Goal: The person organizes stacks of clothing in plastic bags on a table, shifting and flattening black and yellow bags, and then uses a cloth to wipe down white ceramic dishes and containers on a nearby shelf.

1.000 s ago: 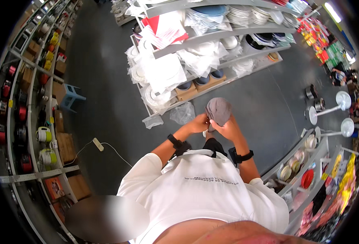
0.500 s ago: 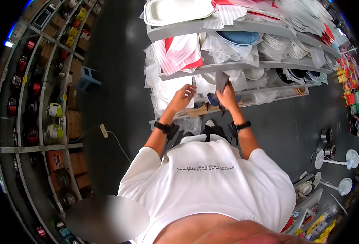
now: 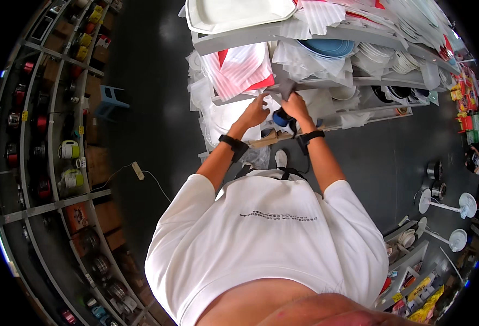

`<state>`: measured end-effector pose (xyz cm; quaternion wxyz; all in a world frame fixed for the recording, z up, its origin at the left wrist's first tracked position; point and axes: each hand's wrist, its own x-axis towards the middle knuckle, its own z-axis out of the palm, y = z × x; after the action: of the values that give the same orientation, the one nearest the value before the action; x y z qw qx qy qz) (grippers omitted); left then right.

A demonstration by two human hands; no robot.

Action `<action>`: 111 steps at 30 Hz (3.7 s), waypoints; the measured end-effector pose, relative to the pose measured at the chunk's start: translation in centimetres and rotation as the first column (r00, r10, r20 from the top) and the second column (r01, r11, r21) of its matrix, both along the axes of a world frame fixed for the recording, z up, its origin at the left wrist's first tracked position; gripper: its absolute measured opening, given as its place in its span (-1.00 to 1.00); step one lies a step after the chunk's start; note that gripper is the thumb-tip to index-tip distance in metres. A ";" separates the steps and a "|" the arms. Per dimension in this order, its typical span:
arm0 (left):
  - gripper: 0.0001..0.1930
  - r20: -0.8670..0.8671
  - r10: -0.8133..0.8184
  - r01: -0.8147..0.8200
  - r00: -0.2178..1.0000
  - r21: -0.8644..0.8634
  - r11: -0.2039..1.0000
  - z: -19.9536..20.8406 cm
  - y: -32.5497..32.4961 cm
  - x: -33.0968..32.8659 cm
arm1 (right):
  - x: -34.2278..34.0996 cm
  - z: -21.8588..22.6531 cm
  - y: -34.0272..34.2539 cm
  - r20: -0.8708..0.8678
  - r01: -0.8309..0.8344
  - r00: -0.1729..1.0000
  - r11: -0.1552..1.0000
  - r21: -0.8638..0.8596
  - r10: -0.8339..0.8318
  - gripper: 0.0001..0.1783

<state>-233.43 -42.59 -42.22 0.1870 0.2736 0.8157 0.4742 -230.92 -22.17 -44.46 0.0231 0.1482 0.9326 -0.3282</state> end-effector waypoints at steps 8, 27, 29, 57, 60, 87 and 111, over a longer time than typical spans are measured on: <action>-0.50 -0.278 0.116 -0.101 0.954 0.066 0.993 0.3 -0.9 0.1 | 0.8 1.6 0.8 0.046 0.213 0.976 0.976 0.039 -0.214 -0.47; -0.53 -0.682 0.134 -0.406 0.719 -0.255 0.878 -0.2 -5.1 -3.7 | 2.6 2.2 3.7 0.049 0.125 0.989 0.973 0.195 -0.136 -0.50; -0.53 -0.661 0.119 -0.406 0.740 -0.298 0.864 -0.1 -5.1 -4.2 | 2.2 2.4 3.0 0.057 0.151 0.985 0.970 0.189 -0.165 -0.48; -0.76 -0.566 0.375 -0.289 0.734 0.238 0.927 19.6 2.0 -0.9 | 1.4 14.9 19.8 -0.672 -0.034 0.736 0.985 -0.168 -0.089 -0.57; -0.73 -0.578 0.447 -0.330 0.683 0.302 0.894 20.6 5.4 -1.3 | -1.6 17.2 20.9 -0.806 0.051 0.591 0.999 0.010 -0.022 -0.52; 0.24 -0.679 0.406 -0.397 0.612 0.180 0.900 22.5 18.5 -5.9 | -4.2 20.3 15.2 -0.642 -0.173 0.761 0.983 -0.062 0.094 -0.70; -0.21 -0.641 0.400 -0.325 0.655 0.238 0.915 18.3 19.5 -1.0 | -4.4 17.9 23.8 -0.791 0.087 0.600 0.993 -0.085 -0.120 -0.80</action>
<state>-234.47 -23.11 -23.92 -0.2360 0.2680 0.8393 0.4100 -235.31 1.68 -26.54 -0.4089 0.0404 0.8295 -0.3781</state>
